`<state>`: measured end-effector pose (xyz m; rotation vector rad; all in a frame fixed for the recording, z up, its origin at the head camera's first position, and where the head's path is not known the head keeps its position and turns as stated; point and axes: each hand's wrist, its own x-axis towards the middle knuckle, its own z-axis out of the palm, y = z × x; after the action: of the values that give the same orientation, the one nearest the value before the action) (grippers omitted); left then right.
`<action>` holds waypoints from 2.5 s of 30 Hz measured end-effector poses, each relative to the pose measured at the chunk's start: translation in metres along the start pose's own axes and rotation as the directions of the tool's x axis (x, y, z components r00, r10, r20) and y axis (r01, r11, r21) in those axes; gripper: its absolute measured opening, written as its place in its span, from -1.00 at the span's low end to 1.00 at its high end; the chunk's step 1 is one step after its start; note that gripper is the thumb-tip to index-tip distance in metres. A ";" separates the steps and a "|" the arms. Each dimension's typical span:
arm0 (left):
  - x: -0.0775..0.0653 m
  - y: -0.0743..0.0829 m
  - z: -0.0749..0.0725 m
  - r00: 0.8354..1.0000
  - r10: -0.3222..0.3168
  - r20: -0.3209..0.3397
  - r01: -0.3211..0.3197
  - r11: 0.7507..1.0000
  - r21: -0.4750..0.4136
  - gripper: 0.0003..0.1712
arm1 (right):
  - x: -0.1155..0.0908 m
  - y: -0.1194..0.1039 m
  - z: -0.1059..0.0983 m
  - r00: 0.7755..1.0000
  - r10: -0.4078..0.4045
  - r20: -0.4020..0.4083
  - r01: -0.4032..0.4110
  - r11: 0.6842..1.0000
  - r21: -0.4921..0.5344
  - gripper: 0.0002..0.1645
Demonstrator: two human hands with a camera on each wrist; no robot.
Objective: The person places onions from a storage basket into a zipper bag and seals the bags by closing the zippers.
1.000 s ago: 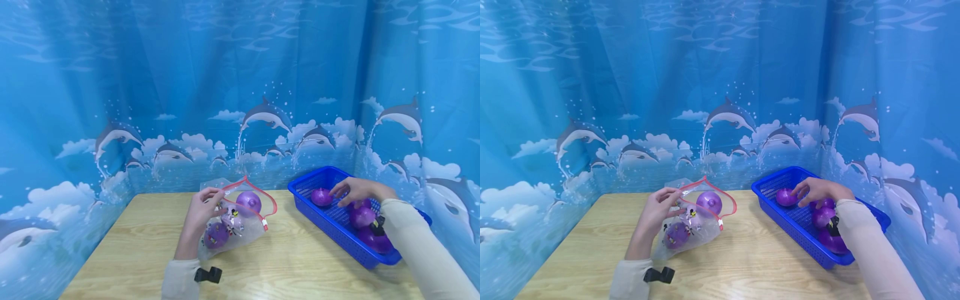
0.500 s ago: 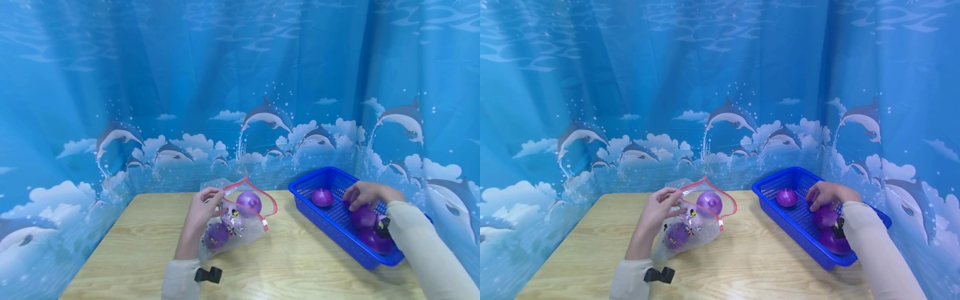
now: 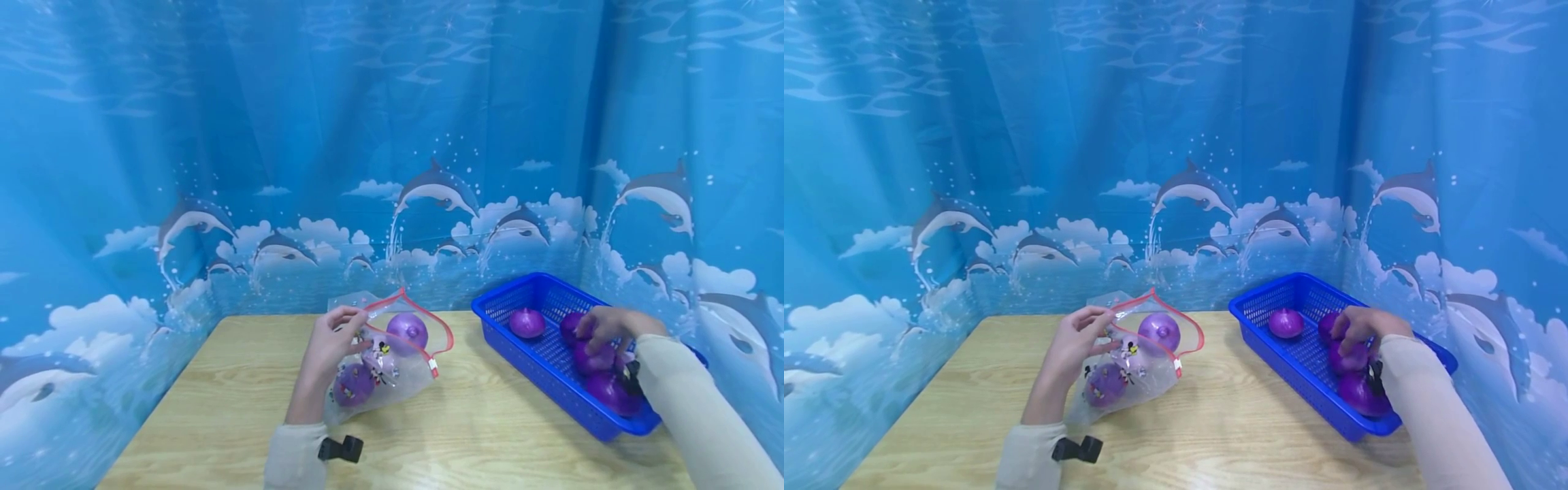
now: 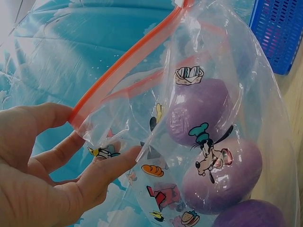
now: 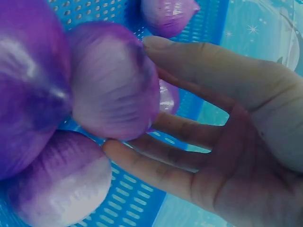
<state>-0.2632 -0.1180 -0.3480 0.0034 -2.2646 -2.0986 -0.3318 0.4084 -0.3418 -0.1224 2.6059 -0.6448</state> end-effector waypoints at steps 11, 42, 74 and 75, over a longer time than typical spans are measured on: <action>-0.001 0.001 0.000 1.000 -0.001 -0.003 0.001 1.000 -0.014 -0.67 | 0.004 -0.004 0.006 1.000 0.003 0.015 -0.003 1.000 -0.021 -0.28; -0.001 0.000 0.001 1.000 0.011 -0.005 -0.011 1.000 -0.002 -0.67 | 0.004 -0.024 -0.012 0.954 -0.300 -0.026 0.301 0.952 0.061 -0.28; -0.002 0.002 0.002 1.000 0.010 -0.012 -0.010 1.000 -0.001 -0.68 | -0.019 -0.154 -0.005 0.872 -0.478 -0.104 0.459 0.873 -0.167 -0.27; -0.002 0.002 0.002 1.000 0.009 -0.012 -0.009 1.000 -0.003 -0.68 | -0.019 -0.158 -0.003 0.870 -0.482 -0.102 0.462 0.870 -0.170 -0.26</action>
<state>-0.2612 -0.1157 -0.3464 0.0056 -2.2511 -2.0915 -0.3195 0.2734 -0.2586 -0.8130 2.7732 -0.6471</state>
